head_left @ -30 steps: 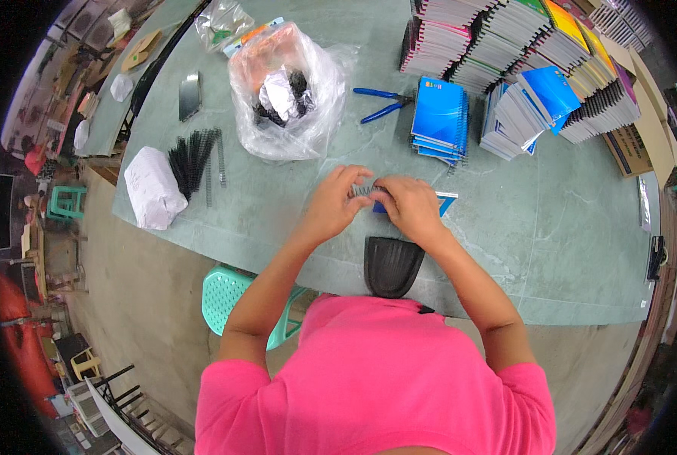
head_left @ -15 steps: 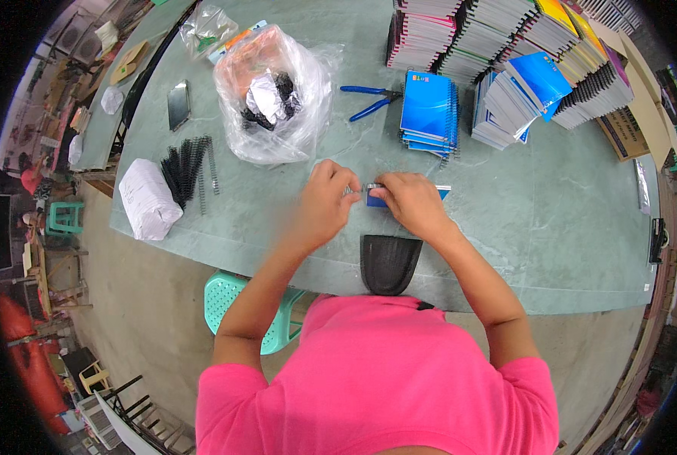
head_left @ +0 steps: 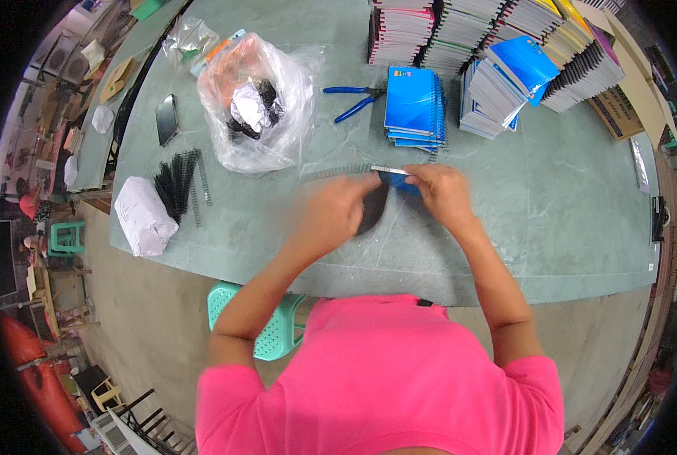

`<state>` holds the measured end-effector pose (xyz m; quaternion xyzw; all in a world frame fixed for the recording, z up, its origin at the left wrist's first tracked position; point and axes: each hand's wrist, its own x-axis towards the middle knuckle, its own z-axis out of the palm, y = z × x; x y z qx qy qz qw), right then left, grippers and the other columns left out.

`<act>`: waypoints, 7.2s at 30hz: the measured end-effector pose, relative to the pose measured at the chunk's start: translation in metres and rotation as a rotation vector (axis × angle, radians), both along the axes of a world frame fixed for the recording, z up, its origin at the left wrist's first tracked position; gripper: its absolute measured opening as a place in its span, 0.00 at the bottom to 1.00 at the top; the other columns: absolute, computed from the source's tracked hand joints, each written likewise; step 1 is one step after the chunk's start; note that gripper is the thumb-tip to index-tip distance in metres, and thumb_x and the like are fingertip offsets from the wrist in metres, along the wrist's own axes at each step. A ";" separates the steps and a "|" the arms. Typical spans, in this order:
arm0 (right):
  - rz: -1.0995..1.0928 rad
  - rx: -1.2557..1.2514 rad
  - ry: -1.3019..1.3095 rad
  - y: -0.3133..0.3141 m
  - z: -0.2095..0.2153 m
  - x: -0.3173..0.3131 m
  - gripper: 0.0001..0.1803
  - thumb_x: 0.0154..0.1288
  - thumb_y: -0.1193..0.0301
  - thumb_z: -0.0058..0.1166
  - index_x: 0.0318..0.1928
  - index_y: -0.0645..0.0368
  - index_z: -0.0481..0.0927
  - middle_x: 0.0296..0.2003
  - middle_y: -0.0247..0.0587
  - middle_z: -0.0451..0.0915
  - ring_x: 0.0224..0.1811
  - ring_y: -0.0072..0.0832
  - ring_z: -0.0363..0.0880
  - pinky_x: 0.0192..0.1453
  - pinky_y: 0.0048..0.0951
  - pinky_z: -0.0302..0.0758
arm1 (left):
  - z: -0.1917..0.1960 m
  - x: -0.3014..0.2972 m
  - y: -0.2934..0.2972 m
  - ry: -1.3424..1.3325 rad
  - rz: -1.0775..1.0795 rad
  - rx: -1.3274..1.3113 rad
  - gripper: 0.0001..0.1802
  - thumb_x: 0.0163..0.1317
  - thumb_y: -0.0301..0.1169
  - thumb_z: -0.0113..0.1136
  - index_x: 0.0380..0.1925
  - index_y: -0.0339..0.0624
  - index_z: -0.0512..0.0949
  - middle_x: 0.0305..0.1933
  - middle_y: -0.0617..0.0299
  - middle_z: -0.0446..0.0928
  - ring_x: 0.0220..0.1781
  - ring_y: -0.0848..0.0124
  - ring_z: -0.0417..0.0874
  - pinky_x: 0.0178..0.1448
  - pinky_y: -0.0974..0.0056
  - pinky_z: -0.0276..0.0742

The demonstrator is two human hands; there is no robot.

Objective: The person inserts a spiral coil into the punched holes of small blue notebook covers by hand.

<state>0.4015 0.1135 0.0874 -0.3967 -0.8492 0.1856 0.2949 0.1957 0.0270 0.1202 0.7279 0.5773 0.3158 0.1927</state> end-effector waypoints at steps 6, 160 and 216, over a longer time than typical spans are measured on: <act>0.044 -0.022 -0.073 -0.004 0.002 -0.005 0.07 0.55 0.69 0.56 0.36 0.53 0.81 0.32 0.38 0.82 0.35 0.36 0.79 0.41 0.36 0.69 | 0.032 -0.006 0.011 -0.055 0.261 0.239 0.21 0.53 0.25 0.58 0.50 0.50 0.76 0.38 0.56 0.75 0.41 0.57 0.78 0.46 0.60 0.73; -0.130 -0.714 0.576 -0.030 -0.057 -0.003 0.07 0.57 0.79 0.53 0.38 0.65 0.79 0.28 0.36 0.80 0.29 0.20 0.76 0.32 0.23 0.72 | -0.027 0.048 0.052 0.022 -0.268 0.055 0.08 0.49 0.24 0.58 0.32 0.37 0.74 0.34 0.51 0.73 0.40 0.52 0.73 0.44 0.54 0.70; -0.185 0.573 0.137 0.133 0.124 0.131 0.09 0.55 0.68 0.61 0.33 0.61 0.80 0.32 0.38 0.81 0.35 0.29 0.78 0.47 0.29 0.71 | -0.095 -0.186 -0.060 0.191 1.120 0.076 0.19 0.58 0.39 0.56 0.43 0.37 0.71 0.35 0.50 0.76 0.49 0.50 0.73 0.50 0.52 0.69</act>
